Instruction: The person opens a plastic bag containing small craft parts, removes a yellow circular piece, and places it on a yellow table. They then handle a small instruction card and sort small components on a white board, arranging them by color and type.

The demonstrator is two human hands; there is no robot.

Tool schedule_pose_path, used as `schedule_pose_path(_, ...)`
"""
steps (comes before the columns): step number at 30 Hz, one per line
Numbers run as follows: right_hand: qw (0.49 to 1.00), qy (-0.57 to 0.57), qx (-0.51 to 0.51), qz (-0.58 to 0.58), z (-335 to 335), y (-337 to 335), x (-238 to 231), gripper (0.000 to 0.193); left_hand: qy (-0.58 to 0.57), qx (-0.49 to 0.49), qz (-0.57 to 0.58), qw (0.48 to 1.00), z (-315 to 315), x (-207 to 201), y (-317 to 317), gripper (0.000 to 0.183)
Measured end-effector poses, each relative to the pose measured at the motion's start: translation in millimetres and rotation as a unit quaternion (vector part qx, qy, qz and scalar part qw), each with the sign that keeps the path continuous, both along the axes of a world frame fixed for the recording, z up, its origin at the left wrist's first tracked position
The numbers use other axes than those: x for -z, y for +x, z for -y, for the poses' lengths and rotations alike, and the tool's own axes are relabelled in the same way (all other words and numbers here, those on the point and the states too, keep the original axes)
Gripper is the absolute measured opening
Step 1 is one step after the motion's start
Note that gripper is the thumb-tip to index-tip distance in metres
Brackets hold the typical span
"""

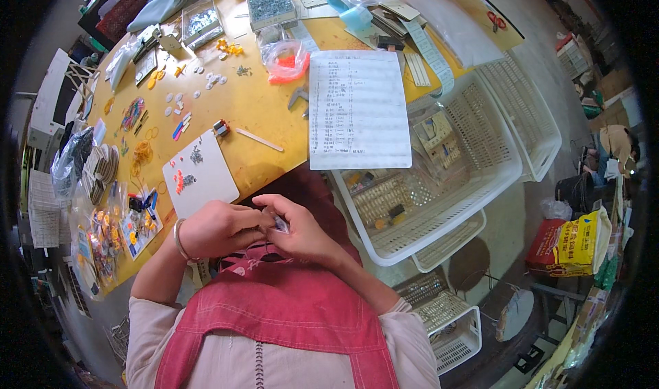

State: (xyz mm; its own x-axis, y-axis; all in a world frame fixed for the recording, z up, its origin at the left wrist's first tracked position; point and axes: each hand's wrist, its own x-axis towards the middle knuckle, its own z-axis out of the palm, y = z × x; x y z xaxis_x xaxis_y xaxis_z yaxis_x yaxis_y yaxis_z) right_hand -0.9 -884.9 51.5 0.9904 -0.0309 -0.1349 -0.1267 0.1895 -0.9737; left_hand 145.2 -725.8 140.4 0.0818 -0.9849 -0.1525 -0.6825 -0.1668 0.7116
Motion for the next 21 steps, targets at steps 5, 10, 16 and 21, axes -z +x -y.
schedule_pose_path(5, 0.997, -0.065, 0.012, 0.050, -3.5, 1.2, -6.6, 0.046, 0.020, 0.039, 0.016, 0.999, 0.0, 6.8, -1.0, 0.018)
schedule_pose_path(10, 0.999, -0.037, 0.015, 0.037, -2.8, 0.6, -5.8, 0.047, -0.026, -0.009, -0.045, 0.999, -1.1, 10.5, 1.2, 0.018)
schedule_pose_path(16, 0.997, -0.072, 0.002, 0.033, -3.4, 2.3, 4.6, 0.049, 0.011, 0.015, -0.021, 1.000, -3.2, 17.7, 1.6, 0.018)
schedule_pose_path(21, 0.992, -0.097, -0.012, 0.082, -7.1, 3.2, 12.5, 0.050, 0.086, 0.043, -0.093, 0.991, -2.1, 25.1, 4.3, 0.020)
